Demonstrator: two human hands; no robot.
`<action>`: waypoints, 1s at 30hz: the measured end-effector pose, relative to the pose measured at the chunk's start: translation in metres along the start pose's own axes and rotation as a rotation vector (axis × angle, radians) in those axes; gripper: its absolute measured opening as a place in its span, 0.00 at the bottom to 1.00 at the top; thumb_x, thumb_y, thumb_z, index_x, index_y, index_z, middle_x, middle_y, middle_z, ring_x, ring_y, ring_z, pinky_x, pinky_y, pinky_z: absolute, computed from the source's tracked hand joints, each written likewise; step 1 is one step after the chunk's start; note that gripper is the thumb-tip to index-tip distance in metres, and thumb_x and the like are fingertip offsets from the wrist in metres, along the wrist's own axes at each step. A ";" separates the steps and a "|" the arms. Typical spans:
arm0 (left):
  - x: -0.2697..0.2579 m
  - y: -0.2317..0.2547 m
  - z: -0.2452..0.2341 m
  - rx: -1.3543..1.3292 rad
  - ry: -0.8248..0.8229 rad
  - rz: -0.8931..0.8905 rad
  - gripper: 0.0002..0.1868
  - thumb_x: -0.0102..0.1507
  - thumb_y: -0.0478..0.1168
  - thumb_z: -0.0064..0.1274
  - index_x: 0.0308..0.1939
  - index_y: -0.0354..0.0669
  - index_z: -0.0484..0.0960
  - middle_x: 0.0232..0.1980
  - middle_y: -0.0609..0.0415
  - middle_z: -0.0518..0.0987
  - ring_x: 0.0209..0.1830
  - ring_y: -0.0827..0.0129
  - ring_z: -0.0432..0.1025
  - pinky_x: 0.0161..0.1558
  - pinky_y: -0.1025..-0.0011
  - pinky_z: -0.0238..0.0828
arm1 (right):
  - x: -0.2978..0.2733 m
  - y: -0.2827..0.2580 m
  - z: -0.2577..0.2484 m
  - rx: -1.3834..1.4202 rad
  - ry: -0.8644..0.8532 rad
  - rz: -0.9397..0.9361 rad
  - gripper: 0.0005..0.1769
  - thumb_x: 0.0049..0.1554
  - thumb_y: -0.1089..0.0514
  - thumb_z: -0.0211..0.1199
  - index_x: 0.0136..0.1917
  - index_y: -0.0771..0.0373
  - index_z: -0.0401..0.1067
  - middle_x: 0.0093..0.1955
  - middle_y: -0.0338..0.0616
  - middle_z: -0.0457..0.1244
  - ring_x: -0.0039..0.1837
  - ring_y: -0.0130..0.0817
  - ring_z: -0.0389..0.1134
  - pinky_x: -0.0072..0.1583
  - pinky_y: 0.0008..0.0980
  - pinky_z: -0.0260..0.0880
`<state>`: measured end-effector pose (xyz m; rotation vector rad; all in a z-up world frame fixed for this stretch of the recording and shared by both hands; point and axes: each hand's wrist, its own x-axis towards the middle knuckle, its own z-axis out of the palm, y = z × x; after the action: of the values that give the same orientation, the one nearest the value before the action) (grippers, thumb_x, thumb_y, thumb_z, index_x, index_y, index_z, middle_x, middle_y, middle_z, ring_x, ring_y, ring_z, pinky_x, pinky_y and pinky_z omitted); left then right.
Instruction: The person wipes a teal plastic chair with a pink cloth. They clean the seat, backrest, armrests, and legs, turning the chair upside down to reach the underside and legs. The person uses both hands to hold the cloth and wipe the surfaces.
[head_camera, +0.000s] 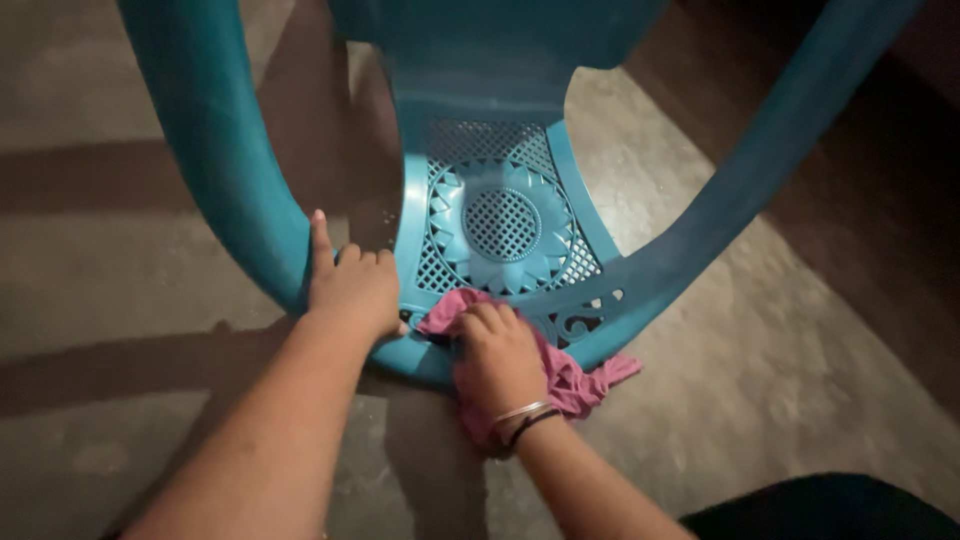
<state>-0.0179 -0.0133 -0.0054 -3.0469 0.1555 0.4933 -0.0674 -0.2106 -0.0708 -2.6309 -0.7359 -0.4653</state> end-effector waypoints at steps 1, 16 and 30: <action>-0.003 0.002 0.001 -0.006 -0.010 0.004 0.49 0.52 0.62 0.70 0.67 0.36 0.70 0.64 0.49 0.77 0.72 0.60 0.62 0.73 0.38 0.05 | -0.006 0.006 -0.007 -0.038 0.008 0.026 0.12 0.44 0.63 0.61 0.44 0.60 0.73 0.48 0.46 0.65 0.54 0.50 0.66 0.54 0.46 0.67; 0.000 0.000 -0.004 0.010 -0.048 -0.005 0.50 0.53 0.63 0.68 0.68 0.35 0.69 0.64 0.49 0.77 0.74 0.58 0.61 0.72 0.37 0.03 | -0.031 0.027 -0.023 0.003 -0.015 -0.072 0.22 0.43 0.62 0.64 0.54 0.57 0.75 0.52 0.46 0.65 0.55 0.49 0.66 0.56 0.46 0.67; 0.009 0.006 0.009 -0.094 -0.102 0.038 0.50 0.56 0.38 0.47 0.80 0.70 0.44 0.84 0.49 0.40 0.81 0.53 0.42 0.65 0.31 0.00 | -0.064 0.039 -0.028 -0.309 0.073 0.294 0.23 0.49 0.54 0.66 0.56 0.68 0.74 0.59 0.58 0.63 0.65 0.60 0.60 0.64 0.55 0.58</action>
<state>-0.0133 -0.0191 -0.0171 -3.1054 0.1920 0.6751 -0.1036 -0.2810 -0.0818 -2.9232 -0.2619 -0.6262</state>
